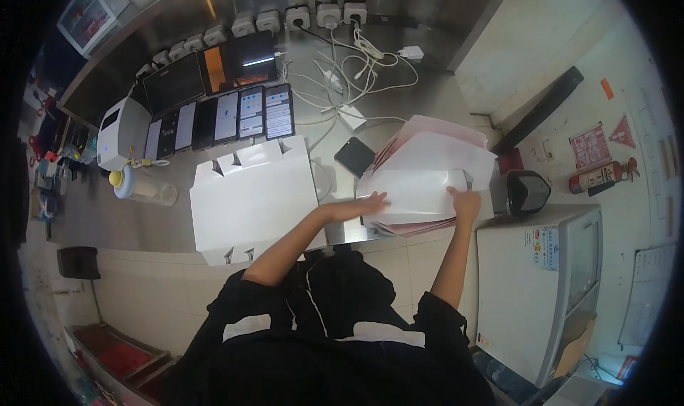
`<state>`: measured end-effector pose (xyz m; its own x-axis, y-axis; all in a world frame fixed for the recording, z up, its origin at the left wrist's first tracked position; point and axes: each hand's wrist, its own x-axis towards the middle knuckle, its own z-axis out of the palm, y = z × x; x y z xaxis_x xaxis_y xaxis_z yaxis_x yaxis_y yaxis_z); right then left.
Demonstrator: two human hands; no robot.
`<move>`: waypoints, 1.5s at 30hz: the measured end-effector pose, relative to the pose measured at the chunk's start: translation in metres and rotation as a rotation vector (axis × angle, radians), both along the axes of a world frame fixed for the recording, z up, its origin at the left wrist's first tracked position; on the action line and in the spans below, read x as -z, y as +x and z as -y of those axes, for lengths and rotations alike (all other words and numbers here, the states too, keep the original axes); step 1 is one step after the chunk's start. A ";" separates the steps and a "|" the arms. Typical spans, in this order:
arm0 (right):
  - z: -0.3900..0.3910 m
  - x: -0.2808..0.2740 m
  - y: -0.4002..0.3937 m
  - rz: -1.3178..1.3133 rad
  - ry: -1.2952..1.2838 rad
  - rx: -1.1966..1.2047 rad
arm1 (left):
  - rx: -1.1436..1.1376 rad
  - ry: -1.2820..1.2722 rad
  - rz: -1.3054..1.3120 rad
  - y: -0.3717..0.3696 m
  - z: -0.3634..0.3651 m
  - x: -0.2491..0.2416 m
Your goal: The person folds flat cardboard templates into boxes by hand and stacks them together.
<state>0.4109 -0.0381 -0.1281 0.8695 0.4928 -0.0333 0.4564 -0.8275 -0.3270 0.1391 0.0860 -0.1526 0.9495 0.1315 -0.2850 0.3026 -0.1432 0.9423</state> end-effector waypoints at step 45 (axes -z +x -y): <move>0.024 -0.036 -0.026 0.261 0.037 -0.035 | -0.618 0.072 0.066 0.004 0.039 0.027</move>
